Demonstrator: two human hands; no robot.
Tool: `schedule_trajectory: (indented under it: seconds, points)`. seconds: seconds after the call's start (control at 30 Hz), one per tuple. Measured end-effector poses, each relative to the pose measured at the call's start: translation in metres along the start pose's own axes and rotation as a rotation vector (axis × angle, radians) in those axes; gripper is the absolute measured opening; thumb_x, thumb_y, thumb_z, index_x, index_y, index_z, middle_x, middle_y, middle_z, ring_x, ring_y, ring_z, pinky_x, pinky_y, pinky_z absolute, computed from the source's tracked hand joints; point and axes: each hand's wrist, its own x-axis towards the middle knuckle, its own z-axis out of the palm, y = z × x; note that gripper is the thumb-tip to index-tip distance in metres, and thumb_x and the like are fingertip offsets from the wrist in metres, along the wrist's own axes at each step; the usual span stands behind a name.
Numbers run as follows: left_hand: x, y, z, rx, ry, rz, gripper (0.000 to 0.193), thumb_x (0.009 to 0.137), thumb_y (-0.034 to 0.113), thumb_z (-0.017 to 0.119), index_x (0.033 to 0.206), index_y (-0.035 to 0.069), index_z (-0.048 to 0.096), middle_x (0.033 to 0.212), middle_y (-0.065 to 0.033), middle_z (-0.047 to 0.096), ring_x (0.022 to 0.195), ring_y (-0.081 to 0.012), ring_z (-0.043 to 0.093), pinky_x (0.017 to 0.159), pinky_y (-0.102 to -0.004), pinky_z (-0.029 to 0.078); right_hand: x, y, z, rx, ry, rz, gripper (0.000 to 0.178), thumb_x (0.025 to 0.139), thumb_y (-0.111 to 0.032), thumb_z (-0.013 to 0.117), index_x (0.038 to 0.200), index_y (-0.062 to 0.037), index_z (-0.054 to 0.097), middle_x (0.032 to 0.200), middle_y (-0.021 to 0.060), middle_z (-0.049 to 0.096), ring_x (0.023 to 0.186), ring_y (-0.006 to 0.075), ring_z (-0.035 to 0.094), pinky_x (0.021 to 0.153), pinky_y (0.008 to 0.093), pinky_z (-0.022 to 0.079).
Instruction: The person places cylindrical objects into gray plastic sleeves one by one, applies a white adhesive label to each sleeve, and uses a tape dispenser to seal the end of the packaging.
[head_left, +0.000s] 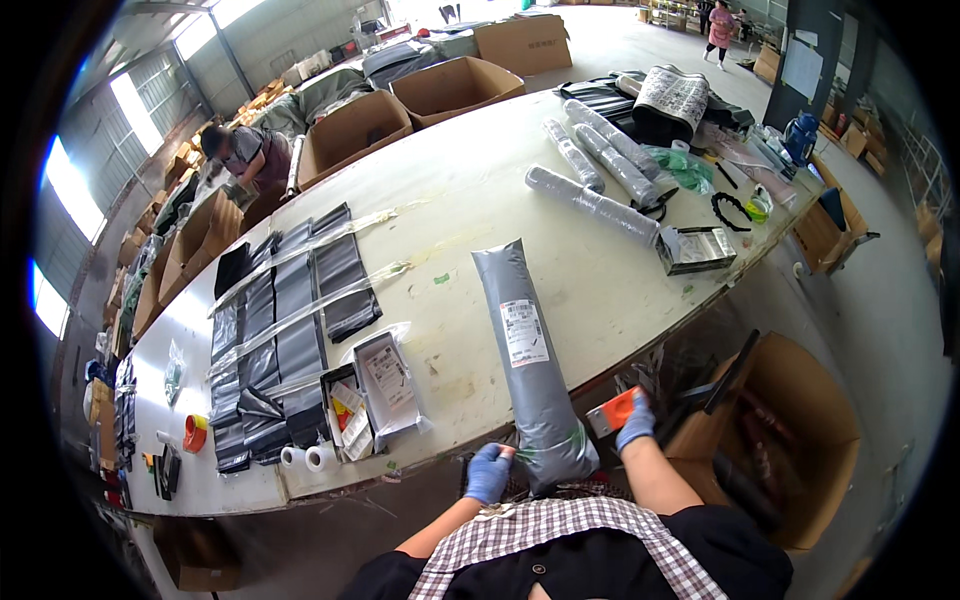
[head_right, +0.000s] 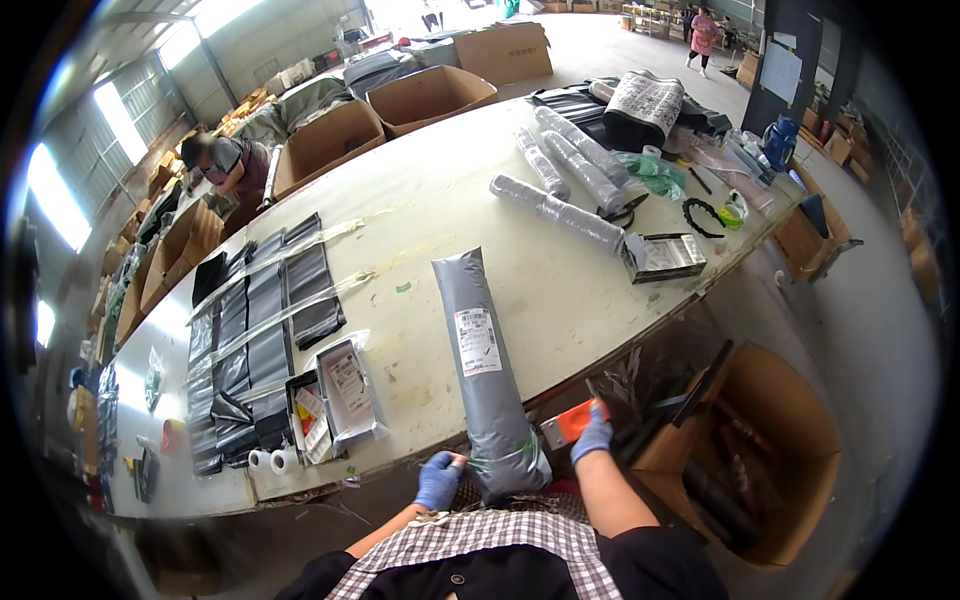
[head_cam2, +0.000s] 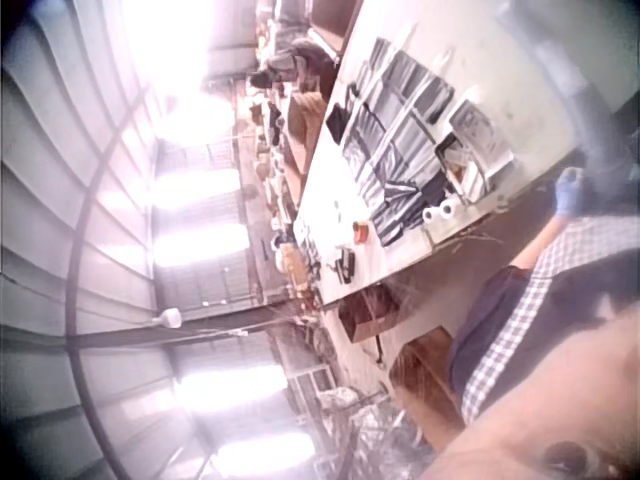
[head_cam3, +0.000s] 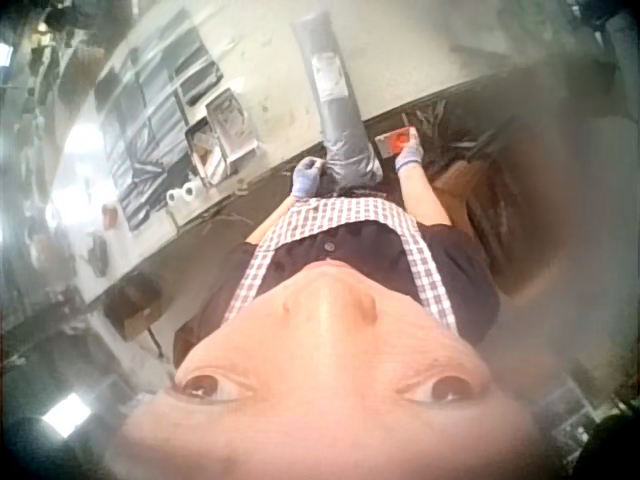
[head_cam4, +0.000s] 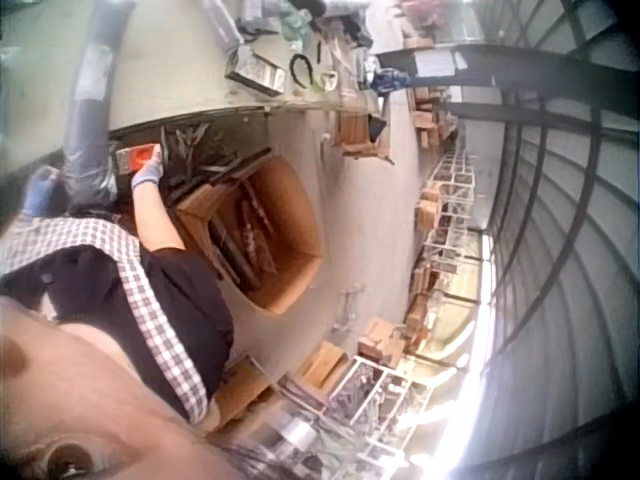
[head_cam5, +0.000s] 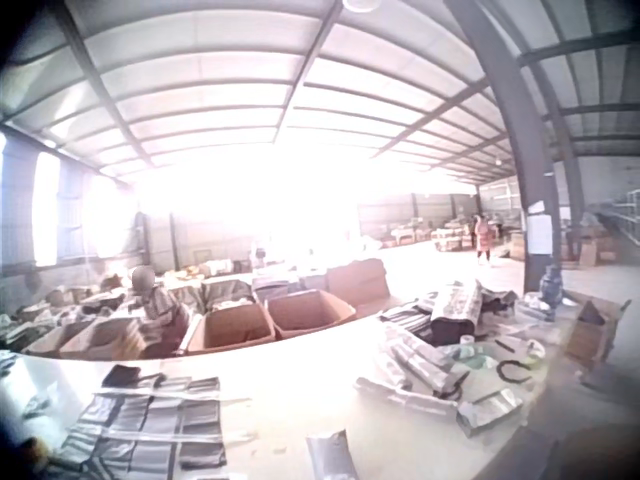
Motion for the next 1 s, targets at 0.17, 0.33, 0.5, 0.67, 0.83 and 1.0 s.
schedule_trajectory:
  seconds: [0.17, 0.33, 0.5, 0.67, 0.83, 1.0]
  points:
    - [0.046, -0.055, 0.06, 0.071, -0.064, -0.201, 0.022, 0.095, 0.01, 0.054, 0.11, 0.001, 0.067, 0.097, -0.009, 0.071, 0.086, -0.0201, 0.065, 0.079, -0.0339, 0.052, -0.003, 0.082, -0.01, 0.066, -0.177, 0.474, 0.04, 0.094, -0.044, 0.053, 0.106, -0.0086, 0.069, 0.1, 0.0097, 0.072, 0.088, 0.0272, 0.069, 0.086, 0.0423, 0.054]
    - [0.057, -0.051, 0.077, -0.164, -0.262, -0.156, 0.031, 0.095, 0.011, 0.048, 0.12, 0.0, 0.064, 0.111, -0.0175, 0.07, 0.1, -0.0271, 0.066, 0.09, -0.035, 0.05, 0.005, 0.044, 0.003, -0.043, -0.359, 0.589, 0.047, 0.094, -0.05, 0.047, 0.106, -0.0096, 0.068, 0.103, 0.0144, 0.072, 0.091, 0.0333, 0.068, 0.09, 0.0478, 0.052]
    - [0.066, -0.026, 0.085, 0.392, -0.498, -0.184, 0.055, 0.083, 0.028, 0.066, 0.129, 0.0, 0.056, 0.12, -0.0242, 0.063, 0.107, -0.0337, 0.063, 0.096, -0.0381, 0.048, -0.003, 0.007, 0.01, 0.023, -0.552, 0.852, 0.06, 0.094, -0.059, 0.038, 0.109, -0.0089, 0.067, 0.109, 0.0173, 0.071, 0.099, 0.0378, 0.066, 0.098, 0.0516, 0.047]
    - [0.022, 0.145, -0.012, 1.167, -0.525, 0.54, 0.075, 0.073, 0.034, 0.072, 0.141, 0.012, 0.047, 0.129, -0.0224, 0.058, 0.116, -0.0359, 0.059, 0.103, -0.0428, 0.044, 0.011, 0.004, 0.003, -0.006, -0.524, 0.752, 0.069, 0.092, -0.067, 0.04, 0.118, -0.0083, 0.065, 0.114, 0.0174, 0.069, 0.105, 0.0374, 0.065, 0.101, 0.0498, 0.045]
    - [0.086, 0.17, 0.022, 1.003, -0.298, 1.6, 0.056, 0.069, 0.02, 0.072, 0.124, 0.018, 0.059, 0.113, -0.0085, 0.061, 0.106, -0.033, 0.059, 0.099, -0.0483, 0.044, 0.003, 0.009, 0.008, 0.256, -0.727, 0.854, 0.078, 0.09, -0.073, 0.04, 0.129, -0.0078, 0.058, 0.132, 0.0162, 0.06, 0.119, 0.034, 0.058, 0.107, 0.0467, 0.04]
    - [0.129, 0.191, 0.091, 1.076, -0.478, 1.264, 0.063, 0.059, 0.034, 0.081, 0.117, 0.017, 0.062, 0.104, -0.008, 0.065, 0.099, -0.0303, 0.063, 0.091, -0.0442, 0.05, -0.029, 0.024, 0.002, -0.048, -0.577, -0.041, 0.049, 0.1, -0.044, 0.049, 0.129, -0.0054, 0.055, 0.121, 0.0077, 0.061, 0.11, 0.016, 0.058, 0.094, 0.0299, 0.047]
